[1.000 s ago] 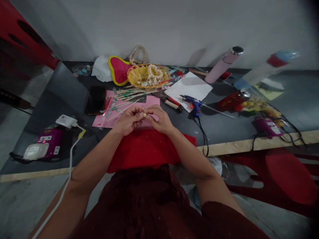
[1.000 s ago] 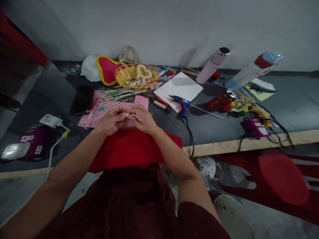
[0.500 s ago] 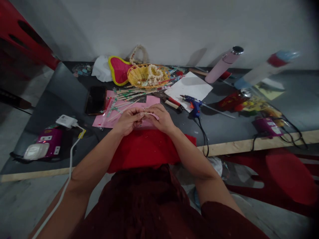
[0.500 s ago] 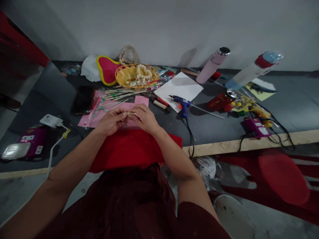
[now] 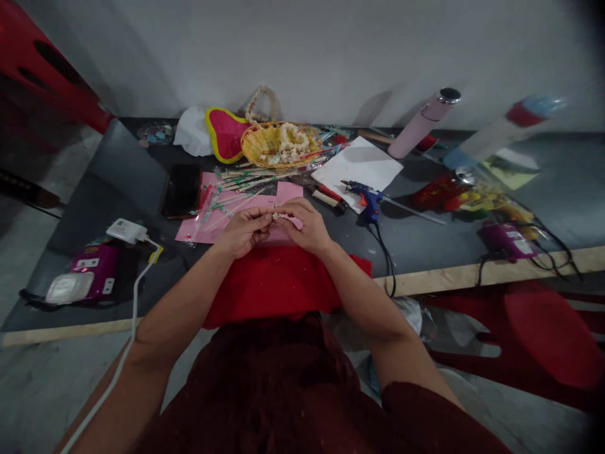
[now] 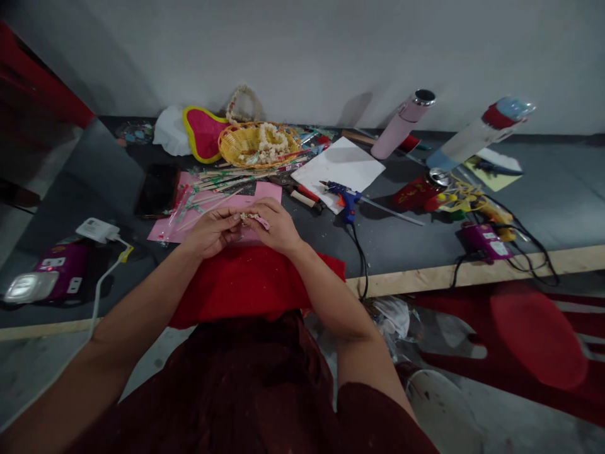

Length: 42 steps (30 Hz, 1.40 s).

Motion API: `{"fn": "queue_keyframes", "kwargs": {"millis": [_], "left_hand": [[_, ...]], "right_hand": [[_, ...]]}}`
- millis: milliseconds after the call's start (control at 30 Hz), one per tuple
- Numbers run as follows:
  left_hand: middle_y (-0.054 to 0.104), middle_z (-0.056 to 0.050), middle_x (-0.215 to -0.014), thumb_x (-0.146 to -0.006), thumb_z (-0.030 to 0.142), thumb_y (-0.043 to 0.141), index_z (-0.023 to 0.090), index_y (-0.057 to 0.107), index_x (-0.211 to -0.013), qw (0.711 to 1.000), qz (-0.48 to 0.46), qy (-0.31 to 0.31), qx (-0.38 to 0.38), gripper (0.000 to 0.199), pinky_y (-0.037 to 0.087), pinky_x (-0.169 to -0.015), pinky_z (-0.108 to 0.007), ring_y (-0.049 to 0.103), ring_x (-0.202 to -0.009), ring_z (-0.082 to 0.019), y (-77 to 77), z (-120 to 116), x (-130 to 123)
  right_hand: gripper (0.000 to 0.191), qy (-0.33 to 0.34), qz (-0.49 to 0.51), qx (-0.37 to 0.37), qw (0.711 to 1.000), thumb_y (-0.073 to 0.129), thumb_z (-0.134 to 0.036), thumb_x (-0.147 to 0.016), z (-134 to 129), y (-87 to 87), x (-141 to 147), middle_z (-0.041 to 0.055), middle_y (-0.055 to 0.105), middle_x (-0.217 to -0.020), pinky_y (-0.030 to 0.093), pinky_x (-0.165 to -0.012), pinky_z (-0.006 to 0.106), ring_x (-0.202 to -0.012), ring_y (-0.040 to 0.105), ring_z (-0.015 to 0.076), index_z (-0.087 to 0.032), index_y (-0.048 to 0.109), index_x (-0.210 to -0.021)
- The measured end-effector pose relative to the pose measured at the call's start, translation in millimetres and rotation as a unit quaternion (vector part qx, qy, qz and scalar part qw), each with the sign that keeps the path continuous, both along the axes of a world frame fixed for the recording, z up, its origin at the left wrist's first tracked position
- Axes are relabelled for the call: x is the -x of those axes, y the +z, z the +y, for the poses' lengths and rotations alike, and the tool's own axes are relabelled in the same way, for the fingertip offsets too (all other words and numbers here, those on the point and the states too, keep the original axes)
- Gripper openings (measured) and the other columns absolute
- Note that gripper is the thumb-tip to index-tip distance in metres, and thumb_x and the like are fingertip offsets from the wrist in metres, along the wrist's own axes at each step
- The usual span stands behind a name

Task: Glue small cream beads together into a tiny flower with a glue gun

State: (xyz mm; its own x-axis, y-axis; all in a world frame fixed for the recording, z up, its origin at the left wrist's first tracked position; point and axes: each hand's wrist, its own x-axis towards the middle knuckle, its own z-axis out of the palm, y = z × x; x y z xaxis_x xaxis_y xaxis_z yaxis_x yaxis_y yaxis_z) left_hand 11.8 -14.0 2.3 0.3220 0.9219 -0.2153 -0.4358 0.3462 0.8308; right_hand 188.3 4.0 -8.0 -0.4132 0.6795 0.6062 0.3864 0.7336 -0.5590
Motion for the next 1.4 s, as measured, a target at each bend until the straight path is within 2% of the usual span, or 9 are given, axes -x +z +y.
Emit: {"fn": "queue_keyframes", "kwargs": {"millis": [267,433,533,667,933,1000,1100,1167,1400], "left_hand": [[0.049,0.002,-0.059,-0.064,0.028,0.076,0.011,0.067,-0.075,1.000,0.006,0.007,0.009,0.022,0.040,-0.051,-0.017,0.044,-0.052,-0.004,2.5,-0.9,-1.1],[0.050,0.003,-0.059,-0.064,0.025,0.077,0.012,0.068,-0.079,1.000,0.018,0.002,0.006,0.022,0.040,-0.049,-0.017,0.044,-0.051,-0.004,2.8,-1.1,-1.5],[0.052,0.002,-0.059,-0.064,0.025,0.076,0.011,0.068,-0.080,1.000,0.017,0.004,0.009,0.022,0.040,-0.049,-0.017,0.044,-0.051,-0.004,3.6,-1.2,-1.6],[0.060,-0.001,-0.070,-0.066,0.024,0.074,0.012,0.068,-0.083,1.000,0.006,0.010,0.016,0.022,0.041,-0.049,-0.017,0.046,-0.053,-0.004,7.4,-1.1,-0.9],[0.058,0.001,-0.067,-0.065,0.020,0.074,0.013,0.067,-0.080,0.999,-0.020,0.028,0.018,0.019,0.040,-0.048,-0.016,0.045,-0.051,-0.004,11.0,-1.0,-0.7],[0.058,0.000,-0.068,-0.065,0.021,0.075,0.012,0.067,-0.081,0.999,-0.022,0.027,0.020,0.020,0.041,-0.048,-0.017,0.045,-0.052,-0.004,10.1,-0.9,-0.5],[0.059,-0.001,-0.070,-0.064,0.022,0.075,0.012,0.068,-0.084,0.999,-0.020,0.019,0.026,0.023,0.043,-0.051,-0.017,0.046,-0.054,-0.005,8.1,-1.2,0.0],[0.060,-0.001,-0.071,-0.064,0.023,0.075,0.012,0.069,-0.085,0.999,-0.018,0.012,0.032,0.024,0.044,-0.053,-0.018,0.047,-0.056,-0.005,6.8,-1.7,0.2],[0.055,0.000,-0.066,-0.066,0.025,0.075,0.011,0.067,-0.079,0.999,-0.025,-0.011,0.017,0.021,0.042,-0.052,-0.017,0.046,-0.056,-0.005,2.4,-2.3,-0.7]], "right_hand": [[0.019,0.011,0.004,-0.024,1.000,0.053,-0.029,-0.087,1.1,0.4,-0.4,0.0076,0.062,-0.096,0.051,-0.084,0.034,-0.095,0.057,0.0167,-0.021,0.062,-0.103],[0.020,0.012,-0.011,-0.027,0.999,0.053,-0.031,-0.088,1.0,-1.1,-0.4,0.0074,0.061,-0.098,0.051,-0.087,0.036,-0.097,0.056,0.0168,-0.021,0.061,-0.103],[0.022,0.018,-0.017,-0.016,1.000,0.054,-0.033,-0.087,0.2,-0.9,-0.2,0.0078,0.061,-0.100,0.051,-0.086,0.036,-0.099,0.056,0.0175,-0.021,0.060,-0.105],[0.027,0.018,-0.018,-0.003,1.000,0.055,-0.035,-0.086,-0.5,-0.1,-0.4,0.0079,0.062,-0.101,0.051,-0.085,0.036,-0.101,0.055,0.0187,-0.022,0.057,-0.110],[0.015,-0.001,0.032,-0.003,0.999,0.044,-0.023,-0.091,0.1,2.4,-1.4,0.0054,0.061,-0.090,0.049,-0.079,0.033,-0.089,0.056,0.0152,-0.020,0.057,-0.097],[0.014,0.002,0.036,0.003,0.999,0.048,-0.026,-0.090,-0.6,2.8,-0.1,0.0050,0.060,-0.088,0.049,-0.072,0.030,-0.083,0.055,0.0141,-0.020,0.057,-0.099],[0.024,0.015,0.028,0.013,0.999,0.056,-0.031,-0.086,-2.2,3.0,2.7,0.0045,0.058,-0.089,0.050,-0.067,0.028,-0.078,0.054,0.0133,-0.021,0.055,-0.108],[0.029,0.022,0.024,0.015,0.999,0.057,-0.031,-0.085,-3.0,2.8,4.2,0.0052,0.058,-0.092,0.050,-0.067,0.029,-0.081,0.054,0.0141,-0.022,0.053,-0.111],[0.019,0.020,0.031,0.000,0.999,0.056,-0.029,-0.085,-2.2,0.9,3.7,0.0067,0.059,-0.097,0.052,-0.073,0.032,-0.090,0.057,0.0164,-0.023,0.057,-0.104]]}}
